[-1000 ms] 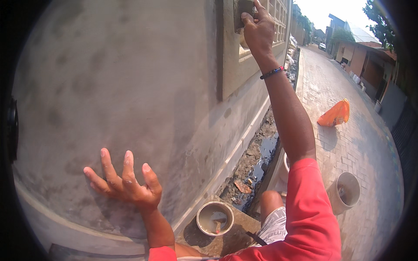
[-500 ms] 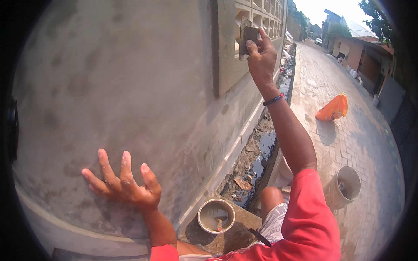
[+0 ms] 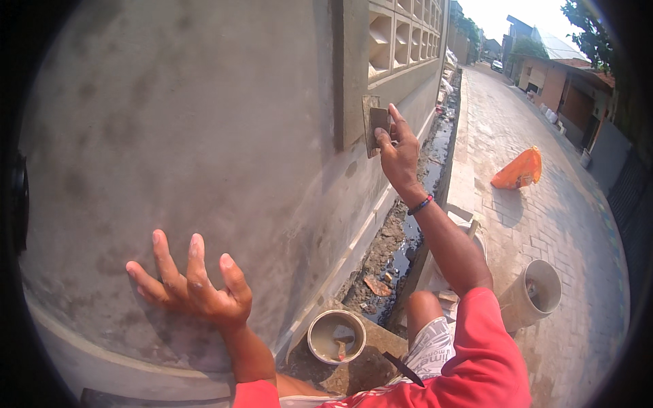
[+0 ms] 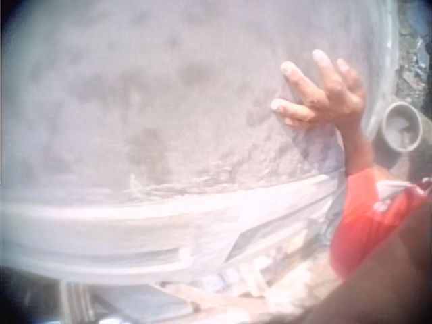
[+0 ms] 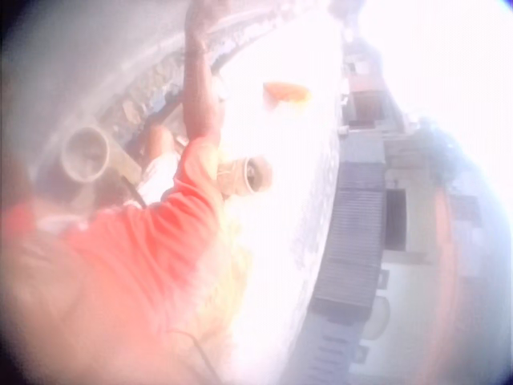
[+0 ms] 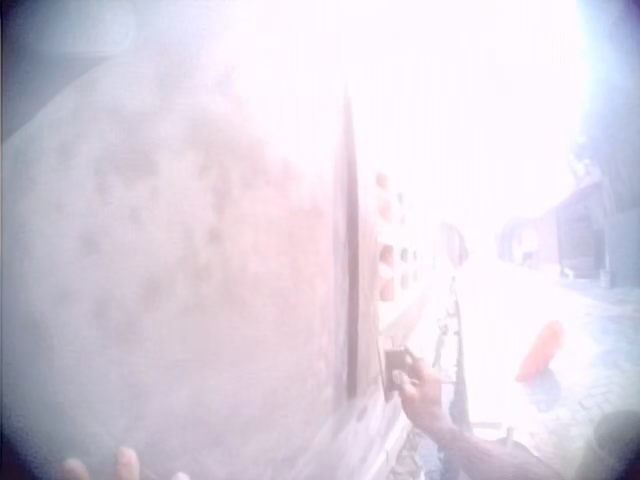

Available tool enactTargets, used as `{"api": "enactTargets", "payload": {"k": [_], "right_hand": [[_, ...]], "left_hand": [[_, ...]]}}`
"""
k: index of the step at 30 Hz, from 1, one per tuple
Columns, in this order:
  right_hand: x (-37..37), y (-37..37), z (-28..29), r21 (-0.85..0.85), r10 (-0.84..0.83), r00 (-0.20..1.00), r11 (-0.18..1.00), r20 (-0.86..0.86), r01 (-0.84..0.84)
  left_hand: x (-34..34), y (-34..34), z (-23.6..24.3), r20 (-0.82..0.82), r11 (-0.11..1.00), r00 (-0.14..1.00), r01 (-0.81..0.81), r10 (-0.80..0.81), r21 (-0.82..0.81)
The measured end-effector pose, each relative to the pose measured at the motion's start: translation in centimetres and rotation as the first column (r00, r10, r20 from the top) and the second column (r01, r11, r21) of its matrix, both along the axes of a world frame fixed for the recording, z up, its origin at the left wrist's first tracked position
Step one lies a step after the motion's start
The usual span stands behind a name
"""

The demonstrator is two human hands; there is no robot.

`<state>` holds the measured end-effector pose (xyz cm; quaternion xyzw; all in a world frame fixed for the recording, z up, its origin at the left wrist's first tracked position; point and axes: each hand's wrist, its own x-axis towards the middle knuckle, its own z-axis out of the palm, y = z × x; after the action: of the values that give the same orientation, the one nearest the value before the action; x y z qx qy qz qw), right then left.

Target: The person smooths a freshly plastered wall using a trowel and a sponge. They repeatedly apply and smooth the plaster, then use a wet sponge to finish the surface, working along the edge of a decorative lattice panel.

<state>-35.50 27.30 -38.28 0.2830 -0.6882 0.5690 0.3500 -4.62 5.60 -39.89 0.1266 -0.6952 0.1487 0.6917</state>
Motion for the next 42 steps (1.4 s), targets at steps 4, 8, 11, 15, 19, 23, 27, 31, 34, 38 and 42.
{"api": "enactTargets", "payload": {"k": [4, 8, 11, 15, 19, 23, 27, 31, 34, 38, 42], "right_hand": [[-1.1, -1.8, 12.5, -0.138, -0.038, 0.963, 0.990, -0.268, 0.001], [-2.5, -3.5, 14.6, -0.057, -0.121, 0.960, 0.992, -0.252, 0.110], [0.3, -5.8, 5.3, -0.180, -0.037, 0.994, 0.984, -0.107, 0.017], [0.3, -0.8, -5.5, 0.120, -0.017, 1.000, 0.993, 0.000, 0.017], [0.0, -0.4, 4.6, -0.141, -0.001, 0.999, 0.990, -0.053, -0.007], [-2.0, -1.8, 14.7, -0.113, -0.091, 0.942, 0.992, -0.322, 0.057], [-1.9, -5.5, 11.3, -0.154, -0.207, 0.923, 0.974, -0.325, 0.164], [0.3, -4.8, 0.1, -0.088, 0.049, 0.989, 0.994, -0.142, -0.062], [-0.2, -5.3, -0.5, -0.213, 0.120, 0.983, 0.966, -0.139, -0.148], [-2.9, -6.2, 9.0, -0.224, -0.114, 0.944, 0.974, -0.310, 0.044], [-3.9, -5.7, 9.8, -0.273, -0.112, 0.973, 0.960, -0.204, 0.053]], "left_hand": [[-0.1, 0.2, -0.1, -0.001, 1.000, 1.000, -0.009, 0.009, 0.024], [-0.5, 0.4, 0.0, -0.014, 1.000, 1.000, 0.020, -0.020, 0.017], [-0.2, 0.2, 0.2, -0.005, 1.000, 1.000, 0.007, -0.007, 0.010], [-0.1, 0.5, 0.3, 0.005, 0.999, 1.000, -0.014, 0.014, 0.030], [-0.2, 0.2, 0.3, -0.020, 1.000, 1.000, -0.014, 0.015, 0.022], [-0.6, 0.6, 0.3, -0.040, 1.000, 0.999, 0.008, -0.007, 0.029], [-1.0, 0.6, 0.4, -0.048, 1.000, 0.999, 0.005, -0.004, 0.015], [-0.6, 0.3, 0.5, -0.042, 1.000, 0.999, -0.020, 0.020, 0.004], [-0.9, 0.4, 0.5, -0.044, 1.000, 0.999, -0.021, 0.021, 0.006], [-0.9, 0.6, 0.7, -0.039, 0.999, 0.998, -0.044, 0.044, -0.001], [-1.0, 1.1, 0.6, -0.020, 0.998, 0.998, -0.058, 0.058, 0.000]]}}
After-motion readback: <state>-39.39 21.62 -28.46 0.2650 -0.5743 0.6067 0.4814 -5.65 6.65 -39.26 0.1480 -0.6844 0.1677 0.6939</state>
